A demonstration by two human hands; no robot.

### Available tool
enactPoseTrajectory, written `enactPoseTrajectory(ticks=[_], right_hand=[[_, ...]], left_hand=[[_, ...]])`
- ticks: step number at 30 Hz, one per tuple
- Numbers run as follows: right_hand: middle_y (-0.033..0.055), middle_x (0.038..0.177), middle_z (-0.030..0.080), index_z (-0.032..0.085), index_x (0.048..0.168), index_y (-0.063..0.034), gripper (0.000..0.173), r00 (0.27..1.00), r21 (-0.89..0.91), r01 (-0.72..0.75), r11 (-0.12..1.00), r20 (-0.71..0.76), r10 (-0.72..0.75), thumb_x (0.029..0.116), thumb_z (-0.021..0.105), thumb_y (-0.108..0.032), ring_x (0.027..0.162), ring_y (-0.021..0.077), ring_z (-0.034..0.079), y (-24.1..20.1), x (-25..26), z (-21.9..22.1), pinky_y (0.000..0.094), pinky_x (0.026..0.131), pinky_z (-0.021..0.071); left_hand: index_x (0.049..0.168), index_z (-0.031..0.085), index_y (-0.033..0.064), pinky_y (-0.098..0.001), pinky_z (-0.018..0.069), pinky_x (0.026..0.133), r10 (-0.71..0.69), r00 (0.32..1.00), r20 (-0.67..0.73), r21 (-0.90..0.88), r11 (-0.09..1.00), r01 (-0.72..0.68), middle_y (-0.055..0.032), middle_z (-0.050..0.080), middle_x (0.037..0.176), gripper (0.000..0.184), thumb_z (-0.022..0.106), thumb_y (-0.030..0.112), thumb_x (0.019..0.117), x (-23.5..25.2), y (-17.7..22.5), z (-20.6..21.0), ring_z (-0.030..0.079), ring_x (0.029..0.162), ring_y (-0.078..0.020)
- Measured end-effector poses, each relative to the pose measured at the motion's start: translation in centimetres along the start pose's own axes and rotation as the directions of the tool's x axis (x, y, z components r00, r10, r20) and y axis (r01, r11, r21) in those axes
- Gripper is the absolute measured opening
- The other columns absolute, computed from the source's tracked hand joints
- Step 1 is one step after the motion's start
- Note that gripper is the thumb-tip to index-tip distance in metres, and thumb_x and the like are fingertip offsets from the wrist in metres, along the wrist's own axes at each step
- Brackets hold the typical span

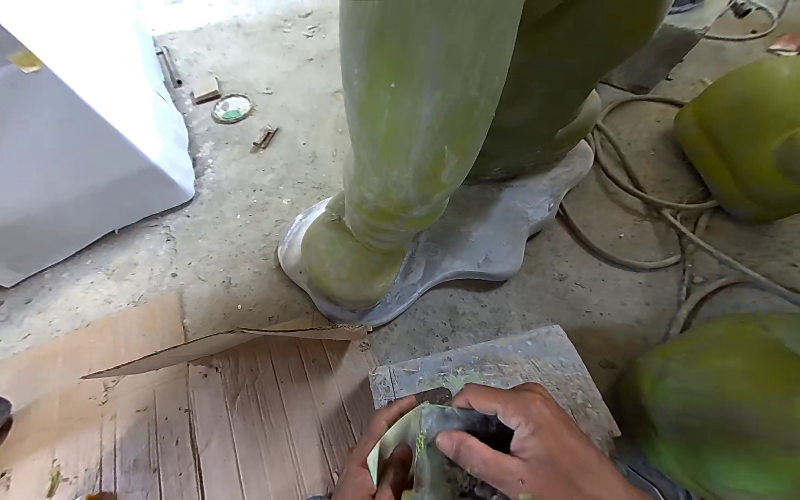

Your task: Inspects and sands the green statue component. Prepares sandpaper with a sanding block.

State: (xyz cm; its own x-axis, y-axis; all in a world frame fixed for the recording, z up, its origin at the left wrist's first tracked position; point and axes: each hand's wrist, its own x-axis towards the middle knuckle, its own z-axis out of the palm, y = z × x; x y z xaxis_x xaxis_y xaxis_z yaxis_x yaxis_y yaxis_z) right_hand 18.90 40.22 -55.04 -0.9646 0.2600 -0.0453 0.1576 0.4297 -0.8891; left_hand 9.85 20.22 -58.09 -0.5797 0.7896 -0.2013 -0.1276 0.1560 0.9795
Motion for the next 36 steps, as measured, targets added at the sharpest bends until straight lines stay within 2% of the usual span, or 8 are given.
enactPoseTrajectory(ticks=[3, 5, 10, 15, 21, 25, 32, 36], right_hand=[[-0.0038, 0.07, 0.067, 0.074, 0.094, -0.0136, 0.031, 0.995, 0.041, -0.098, 0.994, 0.034, 0.097, 0.0968, 0.065, -0.043, 0.062, 0.001, 0.061, 0.7, -0.1, 0.8, 0.0235, 0.055, 0.0478], [-0.0031, 0.075, 0.068, 0.074, 0.097, -0.0127, 0.032, 0.989, 0.077, -0.135, 0.988, 0.078, 0.129, 0.0977, 0.064, -0.043, 0.066, 0.0019, 0.062, 1.0, -0.2, 1.4, 0.0243, 0.058, 0.0497], [-0.0027, 0.075, 0.069, 0.075, 0.099, -0.0116, 0.029, 0.985, 0.119, -0.146, 0.982, 0.107, 0.133, 0.098, 0.066, -0.039, 0.066, 0.0016, 0.062, 0.7, -0.1, 2.3, 0.0238, 0.059, 0.0496], [-0.0013, 0.073, 0.063, 0.071, 0.095, -0.0073, 0.026, 0.958, 0.265, -0.248, 0.932, 0.208, 0.196, 0.0986, 0.066, -0.032, 0.065, 0.0036, 0.058, -0.3, -0.3, 3.1, 0.025, 0.06, 0.0471], [0.0019, 0.076, 0.065, 0.071, 0.099, -0.0053, 0.026, 0.93, 0.284, -0.313, 0.906, 0.284, 0.233, 0.0995, 0.066, -0.031, 0.068, 0.0079, 0.06, -0.6, -0.9, 5.0, 0.0298, 0.064, 0.0494], [0.0052, 0.077, 0.067, 0.071, 0.1, -0.0043, 0.025, 0.932, 0.236, -0.281, 0.93, 0.3, 0.206, 0.0997, 0.065, -0.029, 0.069, 0.0106, 0.062, -0.9, -1.2, 5.9, 0.0325, 0.065, 0.0501], [0.0041, 0.075, 0.066, 0.07, 0.1, -0.0055, 0.025, 0.931, 0.24, -0.288, 0.927, 0.296, 0.212, 0.0992, 0.065, -0.03, 0.068, 0.0101, 0.062, -0.8, -1.1, 6.5, 0.0318, 0.064, 0.0498], [0.0031, 0.077, 0.066, 0.071, 0.101, -0.0055, 0.025, 0.937, 0.289, -0.285, 0.914, 0.284, 0.203, 0.0999, 0.065, -0.03, 0.069, 0.0087, 0.062, -1.2, -0.9, 6.3, 0.0301, 0.065, 0.05]], left_hand=[[0.156, 0.021, -0.0021, -0.0375, 0.0513, 0.104, -0.023, 0.994, 0.111, -0.512, 0.855, 0.077, -0.0083, 0.054, 0.144, 0.068, 0.041, -0.002, 0.091, 0.2, -0.9, -0.1, 0.059, 0.125, -0.0156], [0.158, 0.026, 0.0055, -0.0378, 0.05, 0.106, -0.005, 0.99, 0.142, -0.696, 0.71, 0.104, -0.0067, 0.055, 0.146, 0.073, 0.051, 0.008, 0.0902, 0.1, -1.2, -0.2, 0.058, 0.128, -0.0168], [0.156, 0.04, 0.006, -0.0429, 0.0489, 0.108, 0.038, 0.993, 0.114, -0.781, 0.62, 0.066, -0.0156, 0.059, 0.143, 0.093, 0.046, 0.075, 0.0928, 0.2, -1.5, -0.4, 0.058, 0.13, -0.0252], [0.154, 0.045, 0.009, -0.0404, 0.0521, 0.1, 0.008, 0.998, 0.065, -0.796, 0.603, 0.047, -0.0094, 0.064, 0.128, 0.117, 0.025, 0.096, 0.0779, 0.7, -1.6, -0.6, 0.062, 0.116, -0.0201], [0.125, 0.065, 0.0068, -0.0273, 0.0561, 0.072, -0.089, 0.984, -0.156, -0.872, 0.481, -0.095, 0.0006, 0.065, 0.081, 0.08, 0.051, 0.077, 0.0882, 1.9, -4.5, -1.0, 0.064, 0.072, -0.0104], [0.092, 0.066, 0.0053, -0.0335, 0.0582, 0.065, -0.075, 0.965, -0.251, -0.93, 0.294, -0.22, -0.0028, 0.061, 0.074, 0.048, 0.064, 0.053, 0.0931, 1.7, -5.8, -1.5, 0.065, 0.067, -0.0166], [0.087, 0.064, 0.0088, -0.0321, 0.0579, 0.064, -0.012, 0.933, -0.361, -0.872, 0.359, -0.333, -0.0021, 0.06, 0.074, 0.031, 0.066, 0.04, 0.0922, 1.6, -6.2, -1.2, 0.065, 0.067, -0.0158], [0.081, 0.065, 0.0082, -0.0287, 0.0586, 0.064, -0.06, 0.919, -0.39, -0.89, 0.279, -0.36, -0.0013, 0.061, 0.069, 0.026, 0.074, 0.031, 0.0868, 2.2, -6.3, -0.5, 0.067, 0.065, -0.0139]])
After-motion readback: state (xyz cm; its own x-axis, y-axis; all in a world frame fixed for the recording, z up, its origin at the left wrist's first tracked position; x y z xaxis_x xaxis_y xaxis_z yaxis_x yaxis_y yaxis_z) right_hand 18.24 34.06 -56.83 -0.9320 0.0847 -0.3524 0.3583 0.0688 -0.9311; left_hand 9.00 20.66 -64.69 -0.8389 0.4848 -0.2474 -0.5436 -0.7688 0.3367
